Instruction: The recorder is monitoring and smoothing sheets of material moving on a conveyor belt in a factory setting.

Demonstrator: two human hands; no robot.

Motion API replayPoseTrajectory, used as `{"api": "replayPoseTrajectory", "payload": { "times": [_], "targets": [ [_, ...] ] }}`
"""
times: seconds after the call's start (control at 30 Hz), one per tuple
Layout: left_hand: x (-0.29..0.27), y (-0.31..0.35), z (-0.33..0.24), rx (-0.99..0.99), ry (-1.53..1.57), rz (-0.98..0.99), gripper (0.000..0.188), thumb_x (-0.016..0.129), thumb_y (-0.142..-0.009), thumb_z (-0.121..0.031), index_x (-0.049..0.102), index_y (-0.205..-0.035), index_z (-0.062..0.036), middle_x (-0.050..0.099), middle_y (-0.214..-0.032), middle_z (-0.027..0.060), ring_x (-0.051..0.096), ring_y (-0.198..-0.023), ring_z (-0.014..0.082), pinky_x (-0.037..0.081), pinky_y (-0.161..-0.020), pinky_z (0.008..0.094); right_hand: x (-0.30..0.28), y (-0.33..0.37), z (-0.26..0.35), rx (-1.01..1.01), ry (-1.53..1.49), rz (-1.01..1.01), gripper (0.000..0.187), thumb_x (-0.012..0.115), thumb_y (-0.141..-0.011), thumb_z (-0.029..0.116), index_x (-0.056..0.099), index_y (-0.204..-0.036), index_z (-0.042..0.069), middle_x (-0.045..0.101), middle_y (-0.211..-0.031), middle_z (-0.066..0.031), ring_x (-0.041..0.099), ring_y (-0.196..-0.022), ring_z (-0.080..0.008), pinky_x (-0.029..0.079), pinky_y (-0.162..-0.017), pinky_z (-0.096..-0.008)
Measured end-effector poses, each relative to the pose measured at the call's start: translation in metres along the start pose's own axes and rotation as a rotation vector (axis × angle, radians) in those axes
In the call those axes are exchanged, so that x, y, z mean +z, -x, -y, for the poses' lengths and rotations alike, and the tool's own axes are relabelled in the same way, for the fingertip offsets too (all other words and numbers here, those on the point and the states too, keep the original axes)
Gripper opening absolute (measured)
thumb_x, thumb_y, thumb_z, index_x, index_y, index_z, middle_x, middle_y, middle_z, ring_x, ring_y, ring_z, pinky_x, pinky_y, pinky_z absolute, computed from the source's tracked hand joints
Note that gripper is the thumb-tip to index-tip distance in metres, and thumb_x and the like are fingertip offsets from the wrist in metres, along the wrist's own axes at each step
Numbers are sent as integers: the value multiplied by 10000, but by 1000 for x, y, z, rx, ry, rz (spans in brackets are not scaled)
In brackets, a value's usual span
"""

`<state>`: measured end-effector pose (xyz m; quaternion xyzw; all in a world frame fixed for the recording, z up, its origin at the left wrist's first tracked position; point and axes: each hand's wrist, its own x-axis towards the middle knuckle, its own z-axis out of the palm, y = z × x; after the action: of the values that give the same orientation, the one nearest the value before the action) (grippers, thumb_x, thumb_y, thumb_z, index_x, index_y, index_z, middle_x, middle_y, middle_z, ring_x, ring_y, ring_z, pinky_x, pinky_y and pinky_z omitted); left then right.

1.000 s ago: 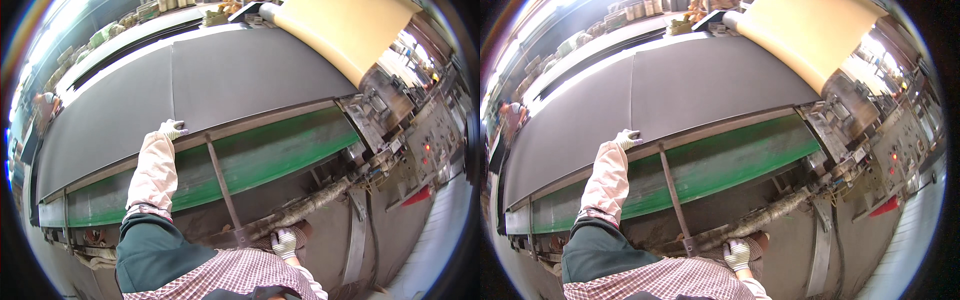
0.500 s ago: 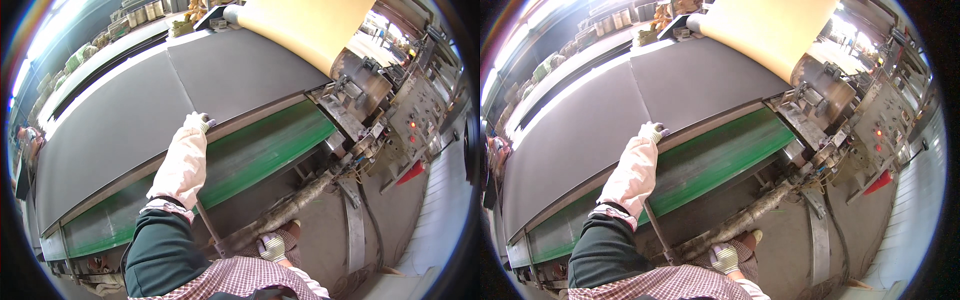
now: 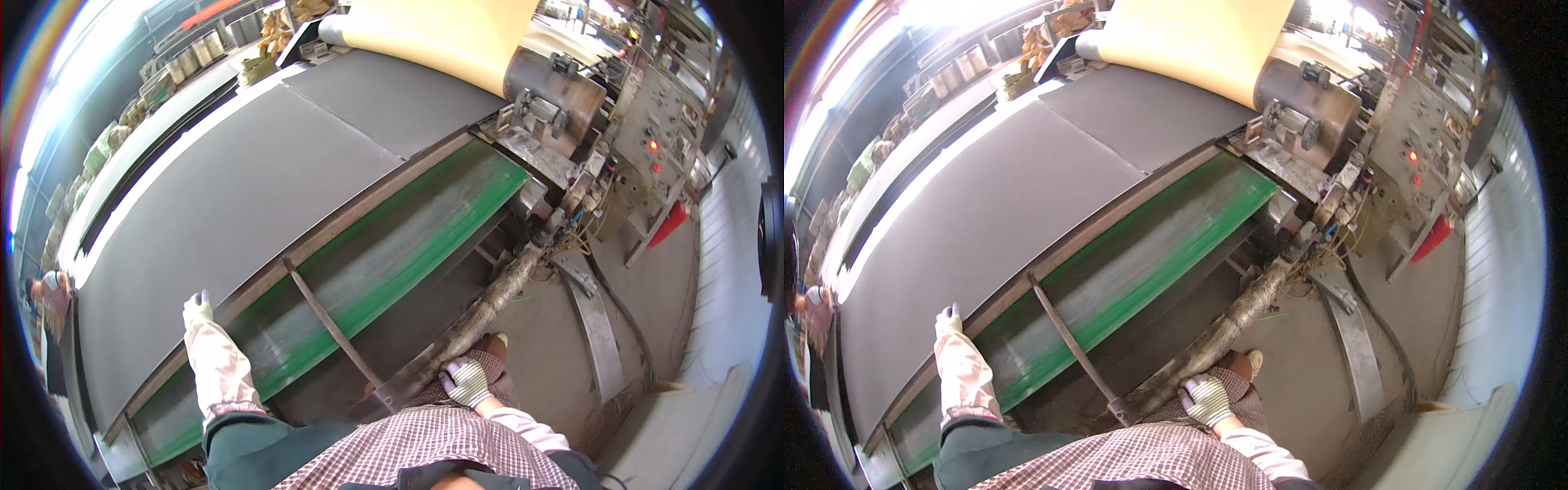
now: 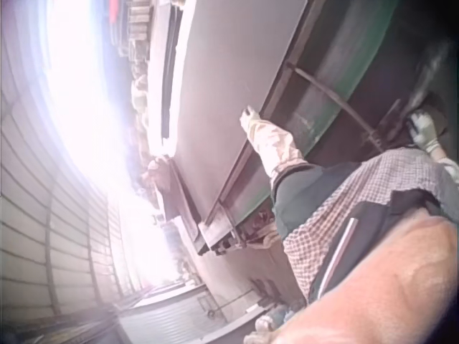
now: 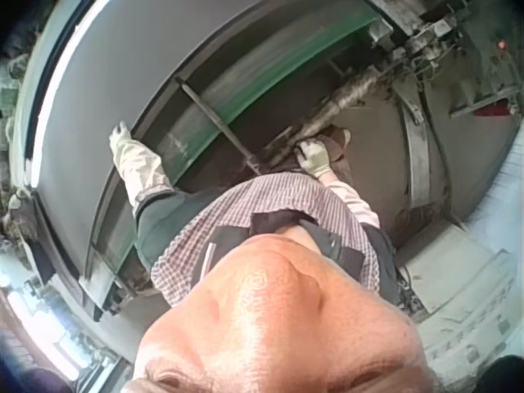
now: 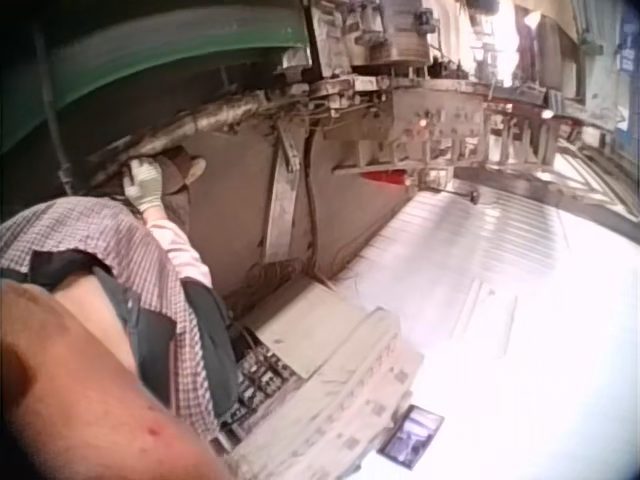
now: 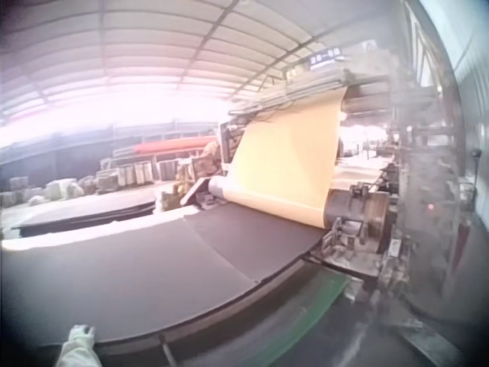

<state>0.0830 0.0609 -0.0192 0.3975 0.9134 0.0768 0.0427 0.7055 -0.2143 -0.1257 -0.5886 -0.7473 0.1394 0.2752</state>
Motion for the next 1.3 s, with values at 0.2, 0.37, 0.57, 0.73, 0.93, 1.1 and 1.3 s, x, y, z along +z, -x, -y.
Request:
{"api": "replayPoseTrajectory", "payload": {
  "times": [0.2,0.37,0.57,0.73,0.93,1.1,1.3],
  "targets": [
    [28,24,-52,467,-9,-137,521,453,-997,-555,678,-1248,-158,630,-1272,118,573,-1161,346,456,-1017,449,-4,0,5,27,23,17,239,658,-850,268,678,-918,40,660,-843,-179,638,-807,-353,522,-754,-465],
    [30,54,-127,669,-39,-132,552,399,-998,-583,694,-1204,-164,655,-1189,125,592,-1075,364,469,-978,457,-8,-1,6,36,18,34,257,645,-860,271,678,-932,26,653,-832,-186,637,-803,-363,529,-760,-462],
    [30,105,-225,701,-80,-92,612,376,-985,-634,698,-1194,-158,649,-1187,138,591,-1093,356,476,-977,455,-6,0,3,5,-19,14,233,651,-856,243,678,-933,25,649,-829,-182,635,-789,-355,524,-740,-466],
    [29,140,-307,730,-127,-31,683,379,-948,-710,685,-1199,-154,633,-1210,139,576,-1138,354,482,-989,463,-7,0,-2,-38,-31,-7,184,657,-855,229,656,-886,47,653,-796,-148,636,-769,-350,519,-701,-472],
    [50,161,-394,740,-90,25,696,374,-949,-712,678,-1220,-148,621,-1242,151,561,-1170,363,471,-1018,472,-10,-1,-2,-30,-71,-1,161,659,-851,199,646,-913,52,643,-801,-154,635,-766,-358,517,-698,-480],
    [82,115,-406,1073,160,253,537,408,-1014,-507,611,-1338,-131,576,-1383,171,449,-1365,333,370,-1132,434,-9,0,-3,-11,-104,31,203,621,-872,215,641,-905,16,640,-818,-176,626,-795,-381,512,-752,-487],
    [93,-5,-240,865,-61,186,507,373,-1036,-380,416,-1507,-197,392,-1568,94,310,-1458,343,257,-1206,436,-8,2,-3,-34,-84,-32,154,636,-861,196,623,-852,42,629,-769,-157,626,-755,-365,510,-706,-480]
  ]
}}
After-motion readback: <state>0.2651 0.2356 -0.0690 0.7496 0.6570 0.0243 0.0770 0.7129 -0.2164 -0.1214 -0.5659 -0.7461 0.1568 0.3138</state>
